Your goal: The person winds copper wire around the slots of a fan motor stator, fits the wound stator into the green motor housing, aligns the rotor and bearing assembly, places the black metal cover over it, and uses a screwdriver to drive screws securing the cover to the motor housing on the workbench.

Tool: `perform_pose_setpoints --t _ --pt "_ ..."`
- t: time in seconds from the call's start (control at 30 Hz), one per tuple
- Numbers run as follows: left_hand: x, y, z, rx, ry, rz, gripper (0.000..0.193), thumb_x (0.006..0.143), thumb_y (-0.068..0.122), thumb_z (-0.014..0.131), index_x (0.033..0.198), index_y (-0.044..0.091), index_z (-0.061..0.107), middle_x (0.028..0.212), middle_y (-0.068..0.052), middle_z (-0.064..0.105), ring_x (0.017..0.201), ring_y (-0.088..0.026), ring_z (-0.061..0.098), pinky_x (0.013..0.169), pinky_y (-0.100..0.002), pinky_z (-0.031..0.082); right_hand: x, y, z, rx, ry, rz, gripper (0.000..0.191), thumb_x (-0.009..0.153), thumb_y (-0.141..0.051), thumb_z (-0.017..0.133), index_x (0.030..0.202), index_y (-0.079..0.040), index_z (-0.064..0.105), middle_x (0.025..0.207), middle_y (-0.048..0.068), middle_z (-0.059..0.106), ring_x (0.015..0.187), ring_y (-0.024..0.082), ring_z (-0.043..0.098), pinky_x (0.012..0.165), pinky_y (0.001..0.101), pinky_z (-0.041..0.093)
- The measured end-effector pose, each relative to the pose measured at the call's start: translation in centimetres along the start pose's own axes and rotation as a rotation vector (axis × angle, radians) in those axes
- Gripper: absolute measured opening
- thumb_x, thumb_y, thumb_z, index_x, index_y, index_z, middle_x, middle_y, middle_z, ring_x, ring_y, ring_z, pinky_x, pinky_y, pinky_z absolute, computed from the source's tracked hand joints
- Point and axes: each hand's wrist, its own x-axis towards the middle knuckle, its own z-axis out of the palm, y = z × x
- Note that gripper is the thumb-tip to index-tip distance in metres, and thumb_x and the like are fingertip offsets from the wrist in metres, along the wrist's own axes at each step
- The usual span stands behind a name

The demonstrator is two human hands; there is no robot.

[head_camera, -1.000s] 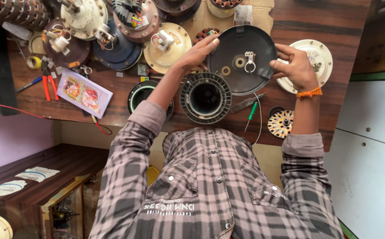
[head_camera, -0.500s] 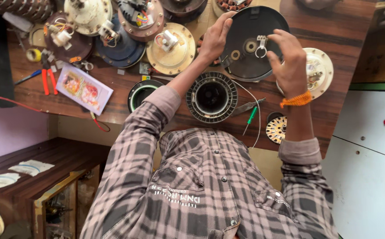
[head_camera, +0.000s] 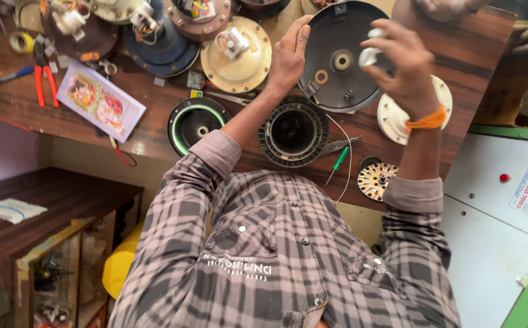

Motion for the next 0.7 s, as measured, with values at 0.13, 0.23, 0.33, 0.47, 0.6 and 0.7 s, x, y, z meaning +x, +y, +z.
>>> perform_pose_setpoints --t 0.13,0.23,0.33,0.47,0.6,0.7 --pt "-0.7 -0.6 -2.0 -0.042 0.094 0.031 0.039 0.113 0.037 0.047 0.136 0.009 0.062 0.117 -0.016 0.077 0.111 -0.031 0.075 0.096 -0.036 0.056 -1.4 0.8 -1.2 0.323 0.201 0.174 0.042 0.087 0.009 0.079 0.127 0.0 0.068 0.148 0.013 0.056 0.126 0.026 0.065 0.105 0.0383 0.058" --pt "-0.7 -0.6 -4.0 -0.04 0.17 0.091 0.038 0.114 0.035 0.047 0.138 0.008 0.061 0.12 -0.016 0.076 0.11 -0.03 0.075 0.098 -0.036 0.055 -2.1 3.1 0.6 0.387 0.181 0.309 0.037 0.089 0.015 0.072 0.124 0.002 0.068 0.146 0.015 0.058 0.129 0.023 0.066 0.103 0.0373 0.059" --pt "-0.5 -0.6 -6.0 -0.003 0.227 0.145 0.038 0.115 0.033 0.046 0.134 0.004 0.059 0.11 -0.016 0.075 0.097 -0.029 0.072 0.091 -0.037 0.054 -2.1 4.5 5.8 0.314 0.07 0.46 0.039 0.087 0.005 0.078 0.125 0.0 0.069 0.132 0.014 0.066 0.115 0.023 0.069 0.093 0.0335 0.065" --pt "-0.7 -2.0 -7.4 0.066 0.251 -0.039 0.037 0.112 0.031 0.047 0.118 -0.002 0.064 0.079 -0.017 0.061 0.07 -0.03 0.054 0.071 -0.04 0.05 -1.7 3.6 12.3 -0.144 0.029 0.324 0.031 0.092 -0.008 0.084 0.121 -0.004 0.075 0.122 0.017 0.069 0.107 0.035 0.068 0.09 0.0431 0.059" --pt "-0.9 -3.8 -7.8 0.117 0.248 -0.105 0.034 0.112 0.027 0.049 0.111 -0.004 0.066 0.077 -0.018 0.059 0.07 -0.029 0.055 0.071 -0.041 0.048 -2.6 3.5 13.2 -0.011 0.072 0.446 0.04 0.09 -0.003 0.077 0.128 0.002 0.066 0.123 0.021 0.066 0.108 0.038 0.068 0.095 0.0453 0.056" --pt "-1.5 -4.2 -8.1 0.08 0.265 0.232 0.032 0.115 0.023 0.047 0.123 -0.003 0.064 0.115 -0.016 0.07 0.109 -0.027 0.064 0.103 -0.038 0.049 -4.2 4.7 11.3 0.09 0.345 0.443 0.046 0.085 -0.002 0.083 0.126 0.006 0.065 0.12 0.022 0.069 0.098 0.034 0.068 0.084 0.0409 0.057"
